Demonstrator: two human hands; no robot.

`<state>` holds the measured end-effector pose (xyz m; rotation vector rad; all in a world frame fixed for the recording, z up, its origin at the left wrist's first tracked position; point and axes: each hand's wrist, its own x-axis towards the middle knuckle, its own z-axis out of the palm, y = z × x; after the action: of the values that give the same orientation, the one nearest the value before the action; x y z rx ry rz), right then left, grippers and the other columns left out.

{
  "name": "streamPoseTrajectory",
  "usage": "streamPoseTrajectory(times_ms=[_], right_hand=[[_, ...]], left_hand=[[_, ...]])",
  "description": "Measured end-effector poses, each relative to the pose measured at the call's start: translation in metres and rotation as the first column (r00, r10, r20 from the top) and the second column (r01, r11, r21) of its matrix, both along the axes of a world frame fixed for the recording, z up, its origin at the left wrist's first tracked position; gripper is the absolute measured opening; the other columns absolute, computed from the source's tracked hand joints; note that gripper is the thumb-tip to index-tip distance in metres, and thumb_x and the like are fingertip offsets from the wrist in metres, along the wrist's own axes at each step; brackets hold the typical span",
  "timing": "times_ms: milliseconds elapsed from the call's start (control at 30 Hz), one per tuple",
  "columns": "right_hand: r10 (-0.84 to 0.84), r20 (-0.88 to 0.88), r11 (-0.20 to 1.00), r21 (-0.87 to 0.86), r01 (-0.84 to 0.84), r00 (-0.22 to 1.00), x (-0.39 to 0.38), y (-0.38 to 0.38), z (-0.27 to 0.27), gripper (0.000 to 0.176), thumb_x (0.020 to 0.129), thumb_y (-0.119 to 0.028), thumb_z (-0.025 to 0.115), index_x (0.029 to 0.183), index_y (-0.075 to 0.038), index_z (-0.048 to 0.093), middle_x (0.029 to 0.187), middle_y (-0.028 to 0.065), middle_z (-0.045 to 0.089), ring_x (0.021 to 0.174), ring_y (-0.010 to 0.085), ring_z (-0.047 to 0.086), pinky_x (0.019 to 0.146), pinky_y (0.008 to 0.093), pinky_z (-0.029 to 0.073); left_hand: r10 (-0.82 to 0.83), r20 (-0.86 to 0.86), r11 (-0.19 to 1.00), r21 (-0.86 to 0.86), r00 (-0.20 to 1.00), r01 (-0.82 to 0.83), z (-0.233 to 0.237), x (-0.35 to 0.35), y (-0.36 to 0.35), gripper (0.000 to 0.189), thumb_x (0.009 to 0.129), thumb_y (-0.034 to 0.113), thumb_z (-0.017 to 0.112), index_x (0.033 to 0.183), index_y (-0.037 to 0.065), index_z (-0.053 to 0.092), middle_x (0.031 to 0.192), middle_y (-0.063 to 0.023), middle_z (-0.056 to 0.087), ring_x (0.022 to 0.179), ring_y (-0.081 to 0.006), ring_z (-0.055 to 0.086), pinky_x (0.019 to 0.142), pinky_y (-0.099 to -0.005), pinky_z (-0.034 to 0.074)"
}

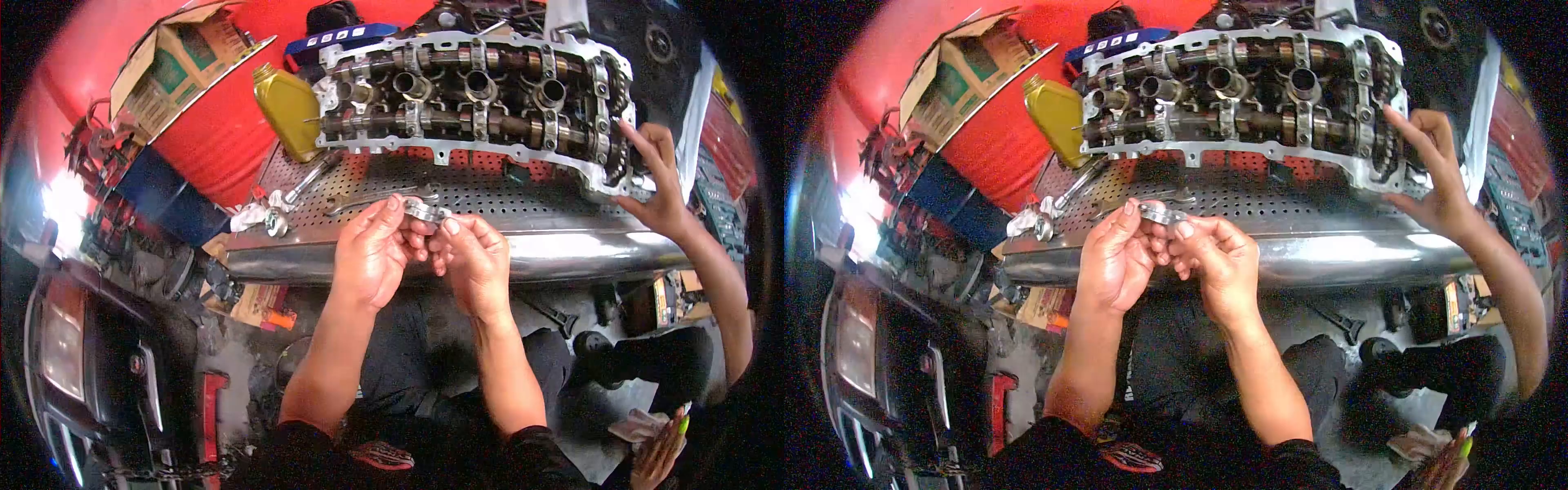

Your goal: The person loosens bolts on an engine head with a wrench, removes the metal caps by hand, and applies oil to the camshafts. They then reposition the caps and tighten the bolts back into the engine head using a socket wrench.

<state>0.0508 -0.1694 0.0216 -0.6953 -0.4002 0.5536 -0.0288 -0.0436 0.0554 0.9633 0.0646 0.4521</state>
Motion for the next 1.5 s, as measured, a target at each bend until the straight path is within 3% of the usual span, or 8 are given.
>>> streamPoseTrajectory(times_ms=[133,433,733,933,1233,1433,1500], right_hand=[[0.073,-0.049,0.997,0.033,-0.072,0.996,0.0,0.0,0.001,0.017,0.095,-0.017,0.069,0.1,-0.001,0.067,0.08,0.009,0.07,0.059,0.0123,0.06,0.052,0.0255,0.048],[0.126,-0.052,0.988,0.097,-0.121,0.991,0.001,0.0,0.001,0.019,0.096,-0.016,0.066,0.104,0.002,0.067,0.084,0.0118,0.072,0.058,0.0137,0.061,0.052,0.0262,0.048],[0.061,0.03,0.997,0.052,-0.062,0.998,0.0,0.005,-0.002,0.024,0.094,-0.009,0.069,0.115,0.002,0.066,0.089,0.0128,0.073,0.068,0.0133,0.066,0.058,0.0258,0.051],[0.021,0.114,1.0,0.015,-0.022,0.993,0.0,0.006,-0.005,0.024,0.092,-0.009,0.071,0.113,0.003,0.067,0.088,0.0126,0.073,0.066,0.0132,0.065,0.058,0.0257,0.052],[0.045,0.093,0.999,-0.023,-0.043,0.995,-0.003,0.002,-0.003,0.02,0.096,-0.018,0.066,0.103,0.001,0.067,0.079,0.011,0.069,0.061,0.015,0.059,0.055,0.0287,0.049],[-0.049,0.137,0.997,-0.059,0.058,0.989,-0.007,0.006,-0.003,0.019,0.094,-0.014,0.069,0.105,0.001,0.066,0.081,0.0099,0.069,0.061,0.014,0.059,0.055,0.0281,0.049],[-0.081,0.145,0.994,-0.056,0.09,0.986,-0.011,0.007,0.0,0.02,0.093,-0.012,0.07,0.106,0.002,0.065,0.083,0.0095,0.069,0.062,0.0136,0.059,0.056,0.028,0.049]], left_hand=[[0.066,-0.047,0.998,0.021,0.997,-0.065,0.009,0.0,-0.004,0.026,0.102,0.028,0.06,0.095,0.003,0.065,0.08,-0.0065,0.068,0.065,-0.0128,0.06,0.06,-0.028,0.051],[0.125,-0.055,0.991,0.045,0.991,-0.123,0.008,0.003,-0.003,0.024,0.101,0.025,0.061,0.095,0.002,0.065,0.077,-0.0058,0.067,0.064,-0.0122,0.06,0.06,-0.0274,0.05],[0.094,0.043,0.994,0.057,0.995,-0.097,0.003,-0.002,-0.003,0.036,0.105,0.022,0.052,0.125,-0.006,0.059,0.094,-0.0092,0.067,0.082,-0.0164,0.061,0.078,-0.0365,0.056],[0.081,0.048,0.996,0.033,0.996,-0.082,0.003,-0.006,-0.003,0.035,0.104,0.023,0.053,0.123,-0.005,0.061,0.093,-0.008,0.067,0.08,-0.0159,0.061,0.077,-0.0351,0.055],[0.085,0.017,0.995,0.049,0.996,-0.086,0.002,-0.008,-0.001,0.025,0.103,0.026,0.058,0.099,0.002,0.065,0.085,-0.0075,0.069,0.07,-0.0139,0.06,0.066,-0.03,0.052],[0.058,0.022,0.998,0.01,0.998,-0.058,-0.008,-0.008,0.004,0.033,0.103,0.028,0.054,0.112,-0.002,0.066,0.091,-0.0113,0.071,0.076,-0.0187,0.064,0.071,-0.0354,0.054],[0.058,0.026,0.998,0.0,0.998,-0.058,-0.006,-0.008,0.002,0.032,0.105,0.025,0.052,0.113,-0.003,0.066,0.092,-0.0112,0.071,0.078,-0.0174,0.064,0.073,-0.033,0.054]])
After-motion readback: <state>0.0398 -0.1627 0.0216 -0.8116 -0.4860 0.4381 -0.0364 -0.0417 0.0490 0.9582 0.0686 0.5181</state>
